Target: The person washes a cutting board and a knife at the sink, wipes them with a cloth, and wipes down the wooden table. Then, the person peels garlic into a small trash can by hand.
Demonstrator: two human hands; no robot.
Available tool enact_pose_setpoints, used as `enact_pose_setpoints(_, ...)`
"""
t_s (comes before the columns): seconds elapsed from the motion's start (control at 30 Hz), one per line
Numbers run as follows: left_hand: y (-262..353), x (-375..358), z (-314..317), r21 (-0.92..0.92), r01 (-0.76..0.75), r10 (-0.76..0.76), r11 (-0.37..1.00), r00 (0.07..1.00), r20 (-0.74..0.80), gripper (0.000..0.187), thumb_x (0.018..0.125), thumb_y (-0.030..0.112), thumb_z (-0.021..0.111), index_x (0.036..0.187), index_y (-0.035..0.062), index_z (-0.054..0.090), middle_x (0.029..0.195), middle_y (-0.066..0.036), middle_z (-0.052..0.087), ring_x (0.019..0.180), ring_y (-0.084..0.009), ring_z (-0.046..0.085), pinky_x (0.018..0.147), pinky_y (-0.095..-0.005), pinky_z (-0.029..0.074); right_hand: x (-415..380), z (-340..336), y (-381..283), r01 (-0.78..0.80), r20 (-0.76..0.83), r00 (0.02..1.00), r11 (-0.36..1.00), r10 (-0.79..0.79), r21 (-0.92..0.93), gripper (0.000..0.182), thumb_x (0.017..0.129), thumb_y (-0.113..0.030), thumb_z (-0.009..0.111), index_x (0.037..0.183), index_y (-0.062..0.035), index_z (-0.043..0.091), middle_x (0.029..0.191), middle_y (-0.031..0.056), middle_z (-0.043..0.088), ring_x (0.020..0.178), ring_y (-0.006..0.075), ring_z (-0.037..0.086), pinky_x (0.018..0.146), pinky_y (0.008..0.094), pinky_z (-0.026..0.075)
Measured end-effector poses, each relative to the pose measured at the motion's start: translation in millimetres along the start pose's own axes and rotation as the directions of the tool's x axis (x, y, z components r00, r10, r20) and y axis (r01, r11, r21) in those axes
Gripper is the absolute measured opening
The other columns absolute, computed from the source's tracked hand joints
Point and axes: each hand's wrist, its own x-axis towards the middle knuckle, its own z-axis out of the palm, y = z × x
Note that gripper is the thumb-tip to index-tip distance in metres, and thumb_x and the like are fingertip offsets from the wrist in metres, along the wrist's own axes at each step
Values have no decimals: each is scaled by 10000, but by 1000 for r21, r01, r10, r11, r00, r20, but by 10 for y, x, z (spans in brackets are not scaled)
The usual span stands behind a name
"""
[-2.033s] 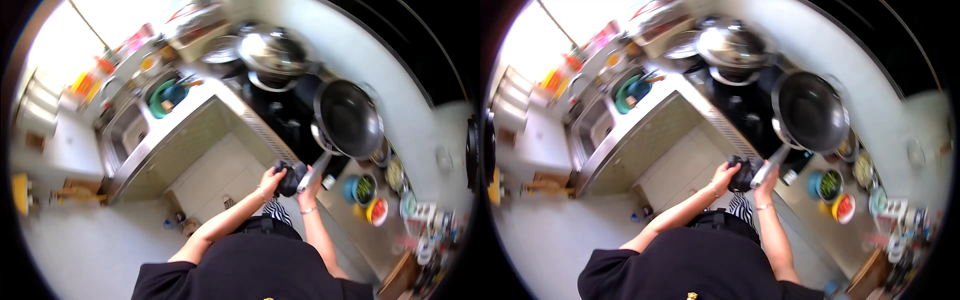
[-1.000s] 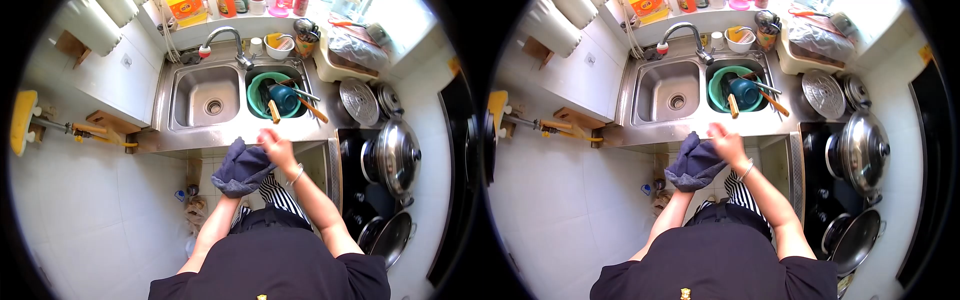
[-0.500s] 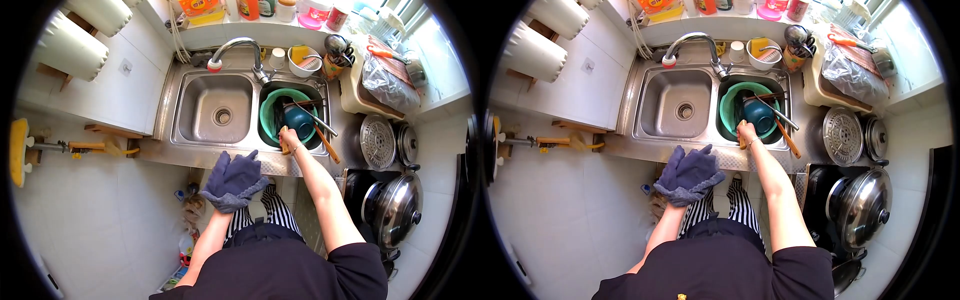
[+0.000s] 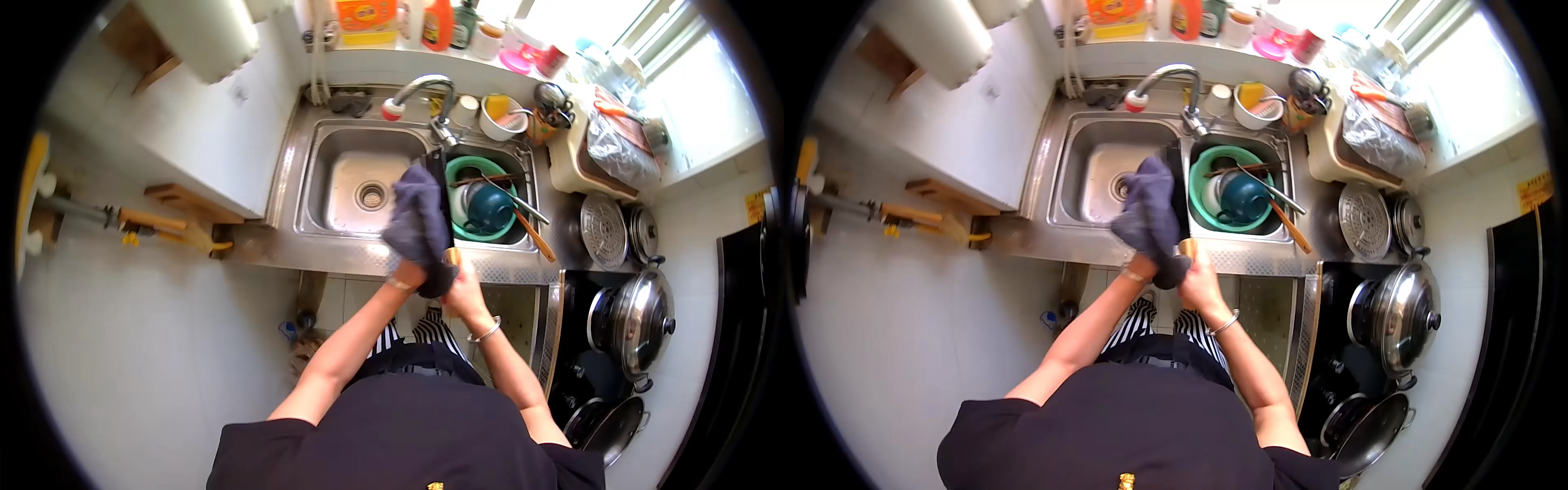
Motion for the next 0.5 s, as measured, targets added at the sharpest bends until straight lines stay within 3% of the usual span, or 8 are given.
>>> enact_pose_setpoints(0.07, 478, 484, -338, 139, -108, 126, 984, 984, -128, 522, 874, 164, 441, 1335, -48, 314, 1472, -210, 172, 1370, -349, 124, 1113, -444, 63, -101, 217, -150, 80, 58, 995, 996, -77, -43, 263, 766, -56, 586, 1018, -12, 526, 768, 104, 572, 672, 246, 562, 631, 334, 452)
enact_pose_setpoints(0.17, 602, 656, -554, 159, -69, 101, 985, 974, -204, 567, 913, 274, 388, 1385, -13, 264, 1491, -176, 150, 1390, -327, 82, 1109, -443, 38, -154, 128, -568, -142, 372, 896, 950, 243, -279, 345, 727, -25, 563, 1071, 4, 560, 892, 137, 612, 852, 300, 580, 792, 371, 467)
enact_pose_setpoints(0.2, 612, 692, -611, 158, -74, 107, 985, 971, -212, 567, 913, 274, 388, 1385, -13, 264, 1491, -176, 150, 1390, -327, 82, 1109, -443, 38, -128, 97, -787, -75, 463, 816, 858, 346, -508, 348, 743, -25, 534, 1089, -8, 559, 884, 117, 616, 834, 281, 585, 771, 383, 470)
enact_pose_setpoints(0.23, 632, 724, -661, 163, -55, 91, 985, 971, -222, 579, 929, 313, 364, 1396, -7, 245, 1492, -172, 153, 1389, -322, 95, 1108, -439, 38, -147, 99, -771, -69, 460, 819, 854, 344, -515, 348, 743, -25, 534, 1089, -8, 559, 884, 117, 616, 834, 281, 585, 771, 383, 470)
enact_pose_setpoints(0.27, 642, 758, -699, 165, -35, 74, 986, 970, -230, 593, 945, 352, 339, 1408, -1, 227, 1492, -168, 157, 1388, -317, 108, 1108, -435, 38, -179, 92, -700, 157, 485, 864, 843, 136, -515, 333, 740, -31, 537, 1071, -19, 571, 853, 119, 616, 787, 284, 588, 751, 393, 471)
enact_pose_setpoints(0.37, 532, 836, -757, 146, -40, 78, 988, 961, -265, 611, 957, 395, 291, 1436, 36, 168, 1500, -139, 155, 1390, -293, 124, 1106, -428, 36, -232, 215, -657, 476, 290, 874, 807, -390, -349, 98, 786, -108, 518, 750, -58, 594, 521, 35, 518, 442, 153, 499, 441, 309, 421)
enact_pose_setpoints(0.43, 447, 920, -786, 69, -29, 49, 997, 948, -314, 597, 958, 383, 286, 1443, 59, 159, 1507, -114, 151, 1393, -275, 121, 1104, -429, 33, -244, 220, -965, -151, 171, 975, 987, 141, 47, 82, 775, -94, 529, 792, -29, 575, 506, 52, 494, 411, 141, 482, 407, 311, 420)
enact_pose_setpoints(0.5, 389, 1004, -798, 21, -44, 49, 999, 934, -353, 577, 961, 360, 282, 1443, 67, 164, 1508, -100, 157, 1394, -268, 121, 1102, -435, 34, -182, 242, -930, -44, 143, 989, 999, 43, 5, 94, 769, -87, 533, 817, -9, 555, 499, 58, 482, 400, 137, 473, 393, 316, 413)
